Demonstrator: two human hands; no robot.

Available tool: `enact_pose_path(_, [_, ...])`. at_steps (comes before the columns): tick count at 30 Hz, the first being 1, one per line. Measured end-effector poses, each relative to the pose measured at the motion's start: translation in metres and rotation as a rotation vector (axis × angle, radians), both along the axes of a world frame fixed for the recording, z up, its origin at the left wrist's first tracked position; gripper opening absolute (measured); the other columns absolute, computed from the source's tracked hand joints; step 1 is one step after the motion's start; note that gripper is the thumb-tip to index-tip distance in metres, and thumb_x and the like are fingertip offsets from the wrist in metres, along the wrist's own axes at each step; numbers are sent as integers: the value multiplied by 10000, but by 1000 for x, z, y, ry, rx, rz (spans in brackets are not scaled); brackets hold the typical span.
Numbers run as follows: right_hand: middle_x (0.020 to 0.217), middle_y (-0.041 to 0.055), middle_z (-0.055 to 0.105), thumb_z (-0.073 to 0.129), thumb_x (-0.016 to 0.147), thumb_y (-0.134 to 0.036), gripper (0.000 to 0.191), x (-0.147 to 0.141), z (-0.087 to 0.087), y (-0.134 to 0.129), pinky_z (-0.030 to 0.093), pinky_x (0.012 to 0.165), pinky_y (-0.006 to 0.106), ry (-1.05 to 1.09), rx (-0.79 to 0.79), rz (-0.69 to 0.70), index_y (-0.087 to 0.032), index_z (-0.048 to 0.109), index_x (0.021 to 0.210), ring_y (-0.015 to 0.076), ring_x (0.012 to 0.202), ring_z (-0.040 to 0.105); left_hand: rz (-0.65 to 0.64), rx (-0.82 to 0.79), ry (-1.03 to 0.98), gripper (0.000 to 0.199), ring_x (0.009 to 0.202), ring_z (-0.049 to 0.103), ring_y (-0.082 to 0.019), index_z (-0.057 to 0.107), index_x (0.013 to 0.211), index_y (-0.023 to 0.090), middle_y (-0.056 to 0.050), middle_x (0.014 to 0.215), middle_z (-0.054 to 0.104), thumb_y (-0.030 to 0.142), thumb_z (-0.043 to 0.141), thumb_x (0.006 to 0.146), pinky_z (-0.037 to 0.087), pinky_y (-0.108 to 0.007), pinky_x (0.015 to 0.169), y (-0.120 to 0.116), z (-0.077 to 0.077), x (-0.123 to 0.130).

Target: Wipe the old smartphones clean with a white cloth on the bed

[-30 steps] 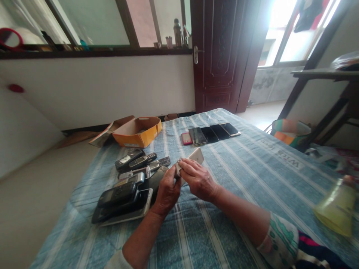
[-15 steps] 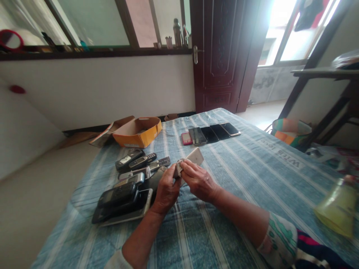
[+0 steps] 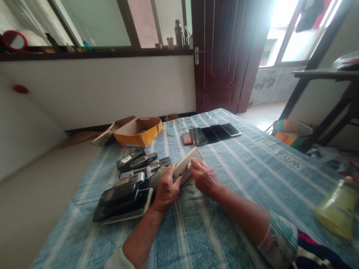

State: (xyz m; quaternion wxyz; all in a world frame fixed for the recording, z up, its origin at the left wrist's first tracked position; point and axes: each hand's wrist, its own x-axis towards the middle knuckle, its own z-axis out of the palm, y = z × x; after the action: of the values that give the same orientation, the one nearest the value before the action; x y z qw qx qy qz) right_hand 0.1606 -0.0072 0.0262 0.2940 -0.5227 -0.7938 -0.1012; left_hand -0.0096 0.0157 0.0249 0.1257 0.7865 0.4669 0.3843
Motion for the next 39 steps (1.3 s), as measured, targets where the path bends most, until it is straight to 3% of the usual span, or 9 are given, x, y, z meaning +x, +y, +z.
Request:
enact_pose_path(4, [919, 85, 572, 466, 877, -101, 146, -15, 5, -12, 465, 752, 291, -41, 3, 120, -152, 600, 850, 211, 912, 503, -15, -29, 4, 413, 1012, 628, -251, 530, 1214, 134, -127, 1104, 659, 285, 498, 831, 493, -359, 904, -1, 3, 0])
enact_pose_path(7, [947, 83, 576, 459, 884, -99, 153, -15, 6, -11, 445, 754, 284, -44, -2, 125, -154, 601, 868, 202, 907, 499, -11, -40, 6, 421, 994, 635, -256, 536, 1208, 112, -136, 1086, 663, 298, 492, 832, 497, -353, 892, -1, 5, 0])
enact_pose_path(17, [1005, 52, 608, 409, 876, -63, 259, 23, 10, 14, 403, 705, 259, -2, -188, -169, -189, 635, 897, 181, 900, 526, 22, -51, 28, 452, 1049, 609, -260, 514, 1238, 143, -121, 1161, 631, 254, 530, 800, 476, -398, 932, -2, 1, 0])
enact_pose_path(21, [992, 57, 616, 415, 859, -52, 272, 35, 5, 22, 407, 714, 260, 72, -187, -217, -200, 643, 878, 173, 869, 541, 7, -55, 26, 448, 1051, 607, -259, 512, 1241, 135, -126, 1157, 631, 246, 531, 807, 478, -396, 928, -3, 2, 0])
enact_pose_path(25, [964, 60, 613, 443, 848, -60, 242, 26, 2, 15, 410, 692, 271, 61, -138, -164, -204, 636, 862, 191, 871, 534, 6, -45, 24, 448, 1069, 602, -258, 508, 1251, 155, -115, 1179, 626, 240, 532, 812, 471, -401, 946, -3, 0, 0])
enact_pose_path(33, [871, 55, 581, 484, 862, -102, 147, -12, 8, -13, 399, 666, 282, -50, -70, 79, -173, 607, 823, 193, 835, 507, -26, -85, 22, 471, 1085, 598, -270, 485, 1271, 105, -150, 1183, 620, 269, 516, 830, 472, -407, 953, -3, 2, 1])
enact_pose_path(39, [879, 61, 585, 490, 862, -100, 155, 2, 7, -2, 382, 626, 271, -15, -107, -65, -173, 619, 820, 188, 812, 518, -14, -61, 41, 503, 1121, 581, -273, 482, 1275, 119, -141, 1226, 601, 219, 538, 785, 465, -402, 971, -4, 2, 0])
